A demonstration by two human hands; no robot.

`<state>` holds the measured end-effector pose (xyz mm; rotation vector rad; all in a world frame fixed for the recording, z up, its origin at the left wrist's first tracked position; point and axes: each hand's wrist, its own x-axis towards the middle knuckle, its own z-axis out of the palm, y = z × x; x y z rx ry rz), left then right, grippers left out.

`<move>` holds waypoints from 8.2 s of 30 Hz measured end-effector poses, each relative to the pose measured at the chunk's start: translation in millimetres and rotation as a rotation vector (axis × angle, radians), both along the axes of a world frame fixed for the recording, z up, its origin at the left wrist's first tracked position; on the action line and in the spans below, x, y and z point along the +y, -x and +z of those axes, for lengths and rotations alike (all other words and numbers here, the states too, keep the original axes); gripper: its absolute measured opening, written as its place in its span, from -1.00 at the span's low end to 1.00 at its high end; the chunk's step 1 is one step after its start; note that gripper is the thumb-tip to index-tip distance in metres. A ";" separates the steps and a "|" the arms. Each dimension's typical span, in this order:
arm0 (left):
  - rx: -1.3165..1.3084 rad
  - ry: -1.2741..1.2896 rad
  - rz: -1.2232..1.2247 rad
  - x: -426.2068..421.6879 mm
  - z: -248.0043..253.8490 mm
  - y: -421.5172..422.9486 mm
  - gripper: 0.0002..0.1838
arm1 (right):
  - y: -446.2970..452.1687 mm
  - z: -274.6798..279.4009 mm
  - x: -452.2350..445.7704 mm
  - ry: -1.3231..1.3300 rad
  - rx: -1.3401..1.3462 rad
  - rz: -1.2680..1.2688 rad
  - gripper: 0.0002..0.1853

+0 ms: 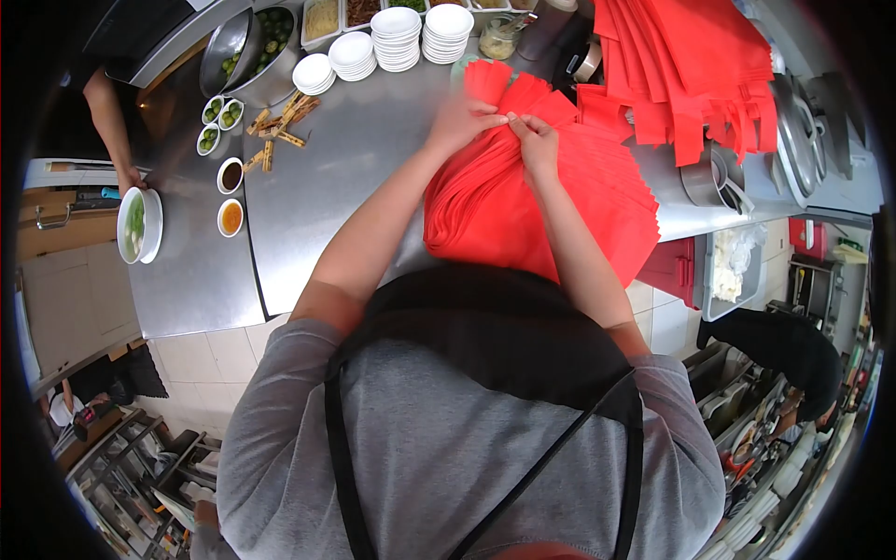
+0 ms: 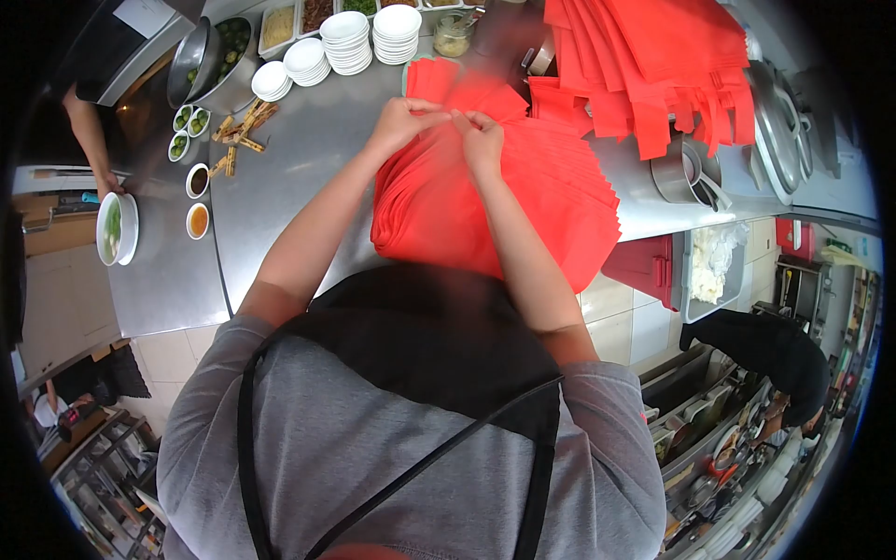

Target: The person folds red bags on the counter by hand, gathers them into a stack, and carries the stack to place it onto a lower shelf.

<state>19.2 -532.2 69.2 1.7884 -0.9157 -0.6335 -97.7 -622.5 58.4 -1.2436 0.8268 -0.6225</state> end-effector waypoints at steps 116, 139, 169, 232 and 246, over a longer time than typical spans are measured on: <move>0.673 0.482 0.721 11.7 -55.2 -3.6 -0.69 | 2.6 -4.9 5.0 0.027 -0.096 -0.193 -0.69; -0.508 0.304 0.055 9.8 4.7 9.3 -0.49 | -5.5 -6.0 5.1 0.019 -0.097 -0.079 -0.81; -0.158 0.238 0.054 6.1 5.5 9.0 -0.75 | -3.2 -1.5 6.4 -0.015 -0.153 -0.022 -0.86; -0.248 0.111 0.047 7.6 9.8 11.6 -0.74 | -1.9 3.9 9.1 -0.051 -0.182 -0.043 -0.87; -0.192 0.055 -0.012 10.0 19.4 11.5 -0.67 | -4.0 0.7 6.2 -0.070 -0.152 -0.083 -0.76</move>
